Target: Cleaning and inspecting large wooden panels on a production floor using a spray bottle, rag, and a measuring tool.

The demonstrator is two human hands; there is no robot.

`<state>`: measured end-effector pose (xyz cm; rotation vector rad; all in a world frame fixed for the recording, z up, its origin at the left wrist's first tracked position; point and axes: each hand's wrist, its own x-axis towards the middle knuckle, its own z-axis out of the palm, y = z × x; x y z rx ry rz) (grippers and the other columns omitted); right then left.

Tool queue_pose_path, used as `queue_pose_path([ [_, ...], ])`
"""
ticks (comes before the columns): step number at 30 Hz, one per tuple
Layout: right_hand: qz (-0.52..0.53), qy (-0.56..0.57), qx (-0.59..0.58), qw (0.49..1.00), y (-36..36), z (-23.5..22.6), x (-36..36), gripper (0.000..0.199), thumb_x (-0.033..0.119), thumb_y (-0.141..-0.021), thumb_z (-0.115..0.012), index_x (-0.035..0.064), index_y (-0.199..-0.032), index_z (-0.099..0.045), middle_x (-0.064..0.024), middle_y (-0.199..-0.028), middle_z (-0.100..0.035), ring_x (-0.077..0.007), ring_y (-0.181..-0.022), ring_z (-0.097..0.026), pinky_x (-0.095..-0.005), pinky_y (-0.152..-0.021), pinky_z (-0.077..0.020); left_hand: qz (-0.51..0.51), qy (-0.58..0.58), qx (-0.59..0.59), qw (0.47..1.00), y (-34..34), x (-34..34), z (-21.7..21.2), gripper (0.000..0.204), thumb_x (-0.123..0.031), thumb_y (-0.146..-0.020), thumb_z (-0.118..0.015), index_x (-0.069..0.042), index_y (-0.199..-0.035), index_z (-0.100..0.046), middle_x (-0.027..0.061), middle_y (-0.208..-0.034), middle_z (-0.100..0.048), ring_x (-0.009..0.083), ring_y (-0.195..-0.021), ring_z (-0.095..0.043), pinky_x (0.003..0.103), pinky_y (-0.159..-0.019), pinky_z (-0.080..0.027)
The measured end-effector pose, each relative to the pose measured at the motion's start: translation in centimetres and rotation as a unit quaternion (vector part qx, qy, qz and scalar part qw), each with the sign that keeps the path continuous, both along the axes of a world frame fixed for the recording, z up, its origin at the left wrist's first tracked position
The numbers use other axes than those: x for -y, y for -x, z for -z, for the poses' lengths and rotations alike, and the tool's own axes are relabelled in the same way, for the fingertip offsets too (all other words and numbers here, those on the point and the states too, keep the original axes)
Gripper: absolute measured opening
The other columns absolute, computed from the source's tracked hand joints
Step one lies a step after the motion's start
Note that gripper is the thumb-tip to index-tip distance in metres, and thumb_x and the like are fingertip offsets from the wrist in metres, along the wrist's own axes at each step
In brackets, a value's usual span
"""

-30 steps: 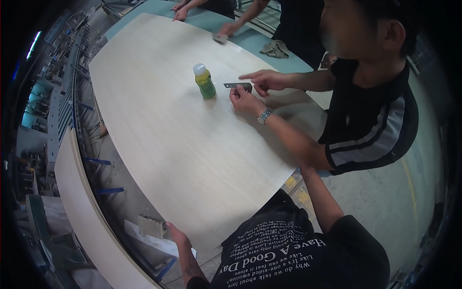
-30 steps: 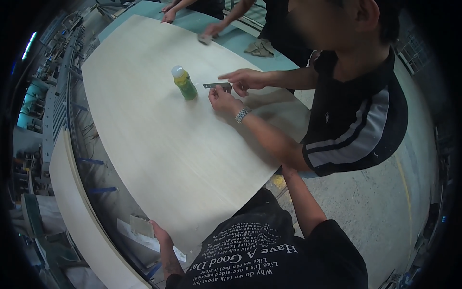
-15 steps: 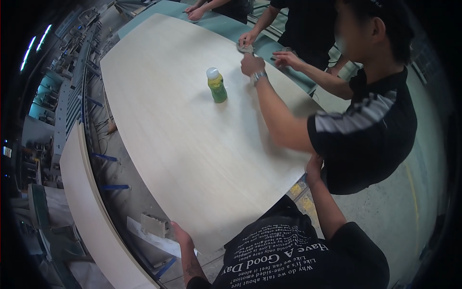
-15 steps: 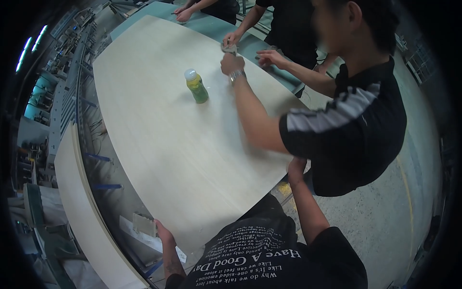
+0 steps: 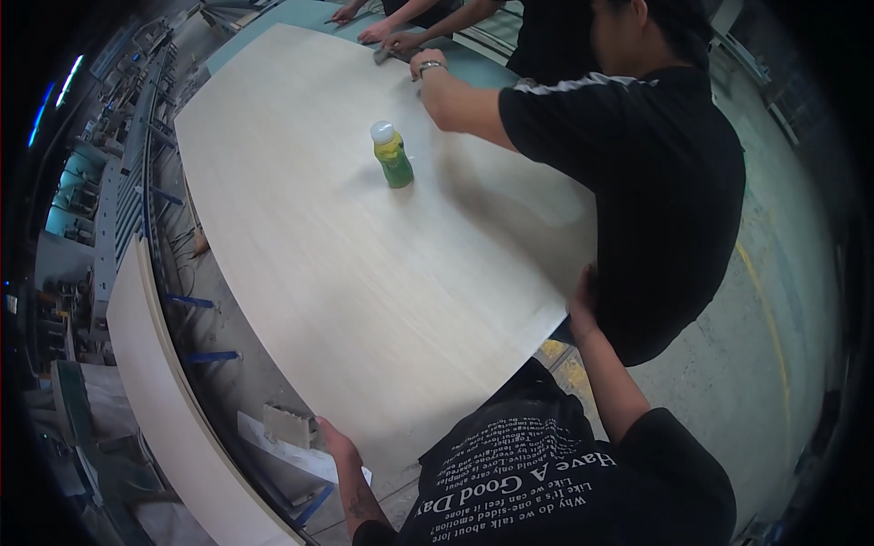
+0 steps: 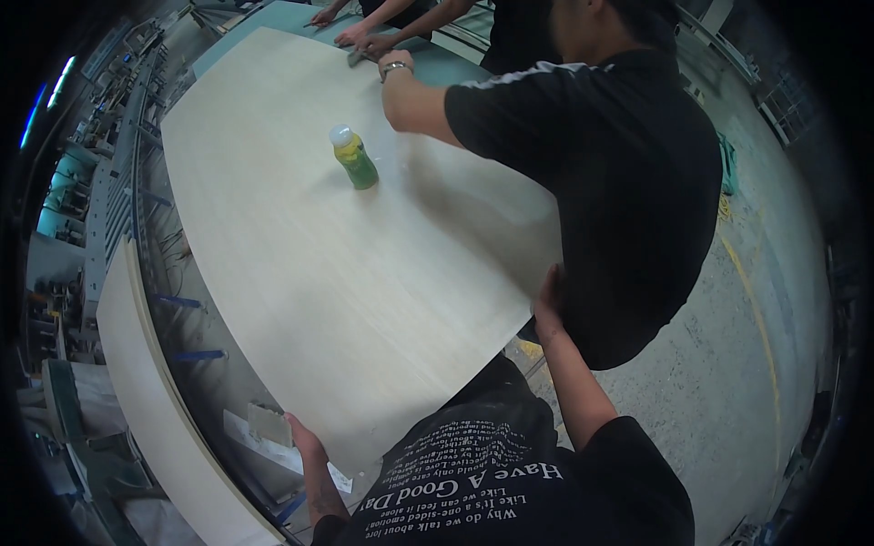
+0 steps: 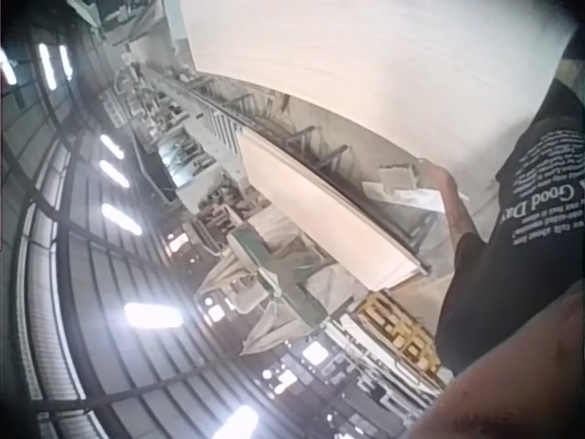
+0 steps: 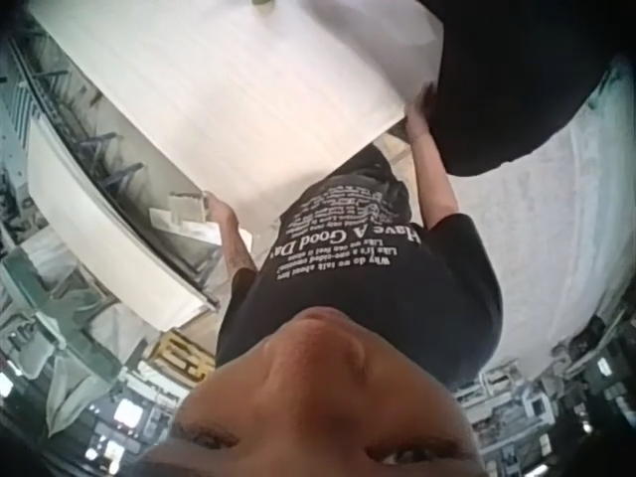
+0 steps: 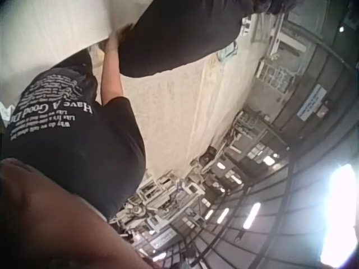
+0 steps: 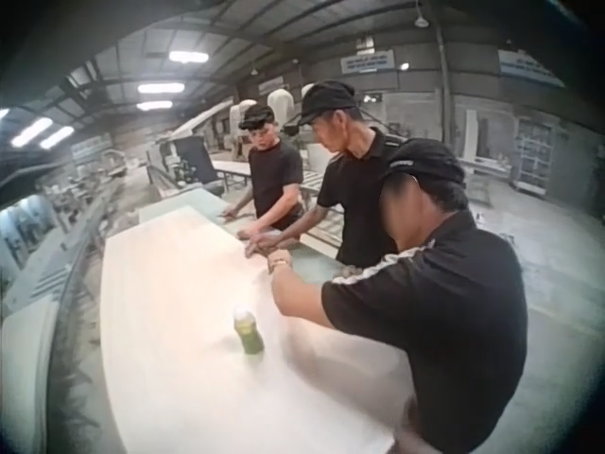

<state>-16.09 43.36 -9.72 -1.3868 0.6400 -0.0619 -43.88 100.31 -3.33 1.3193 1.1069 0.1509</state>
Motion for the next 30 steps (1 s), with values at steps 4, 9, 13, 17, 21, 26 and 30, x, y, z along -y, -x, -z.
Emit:
queue_pose_path([
  [4,-0.035,-0.074,0.047,0.996,0.9,4.0,1.2,0.064,0.043,-0.113,-0.035,-0.0015,-0.159,-0.037,-0.0236,-0.166,-0.036,-0.0344,-0.154,-0.034,-0.0392,-0.127,-0.0265,0.02,0.014,0.061,0.998,0.3,-1.0,1.7,0.082,-0.063,-0.111,-0.027,0.003,-0.158,-0.038,0.0167,-0.159,-0.048,0.0315,-0.142,-0.049,0.041,-0.119,-0.036],
  [9,-0.057,0.387,0.008,0.92,1.7,1.9,-3.9,0.071,0.054,-0.113,-0.035,0.0044,-0.164,-0.031,-0.0162,-0.17,-0.032,-0.0299,-0.156,-0.03,-0.0372,-0.128,-0.0229,0.022,0.004,0.026,0.999,0.1,-0.3,0.5,0.08,-0.061,-0.112,-0.026,0.003,-0.159,-0.037,0.0165,-0.159,-0.048,0.0315,-0.143,-0.048,0.041,-0.119,-0.036],
  [13,-0.036,0.291,-0.074,0.953,1.3,-4.8,-6.3,0.072,0.053,-0.113,-0.034,0.0014,-0.163,-0.031,-0.0169,-0.169,-0.033,-0.0309,-0.157,-0.029,-0.0374,-0.128,-0.0223,0.031,0.005,0.029,0.999,1.3,-0.9,1.5,0.077,-0.06,-0.113,-0.022,-0.002,-0.161,-0.035,0.0139,-0.161,-0.046,0.0313,-0.144,-0.046,0.043,-0.119,-0.036],
  [17,-0.004,0.233,-0.053,0.971,0.6,-5.6,-5.8,0.079,0.06,-0.11,-0.039,-0.0027,-0.159,-0.036,-0.0188,-0.161,-0.042,-0.0313,-0.148,-0.039,-0.0381,-0.123,-0.0294,0.006,-0.015,-0.006,1.0,0.7,-0.6,1.9,0.083,-0.063,-0.111,-0.027,0.005,-0.156,-0.042,0.0178,-0.155,-0.053,0.0317,-0.14,-0.051,0.041,-0.118,-0.038],
  [21,0.038,0.164,-0.068,0.983,0.2,-5.8,-4.6,0.087,0.066,-0.106,-0.044,-0.0082,-0.152,-0.043,-0.0212,-0.15,-0.054,-0.0314,-0.136,-0.053,-0.0394,-0.115,-0.04,0.024,-0.025,-0.007,0.999,-0.1,0.3,-0.2,0.084,-0.064,-0.111,-0.028,0.006,-0.154,-0.044,0.0185,-0.154,-0.054,0.032,-0.139,-0.052,0.041,-0.117,-0.038],
  [26,0.096,0.13,0.001,0.987,-0.2,-5.2,-5.2,0.066,0.051,-0.109,-0.052,-0.0103,-0.134,-0.054,-0.0198,-0.132,-0.065,-0.0286,-0.12,-0.063,-0.04,-0.103,-0.0464,0.009,-0.043,-0.024,0.999,-0.7,0.7,-1.1,0.082,-0.063,-0.111,-0.028,0.006,-0.154,-0.043,0.0182,-0.154,-0.053,0.0317,-0.138,-0.053,0.041,-0.117,-0.039],
  [30,0.1,0.119,-0.068,0.986,-0.6,-4.6,-4.5,0.064,0.046,-0.111,-0.049,-0.0143,-0.132,-0.053,-0.0235,-0.13,-0.065,-0.0315,-0.117,-0.063,-0.0402,-0.103,-0.0462,0.02,-0.009,-0.02,1.0,-1.4,1.4,-2.2,0.076,-0.058,-0.114,-0.023,0.001,-0.16,-0.036,0.0158,-0.16,-0.047,0.0304,-0.144,-0.047,0.04,-0.12,-0.035],
])
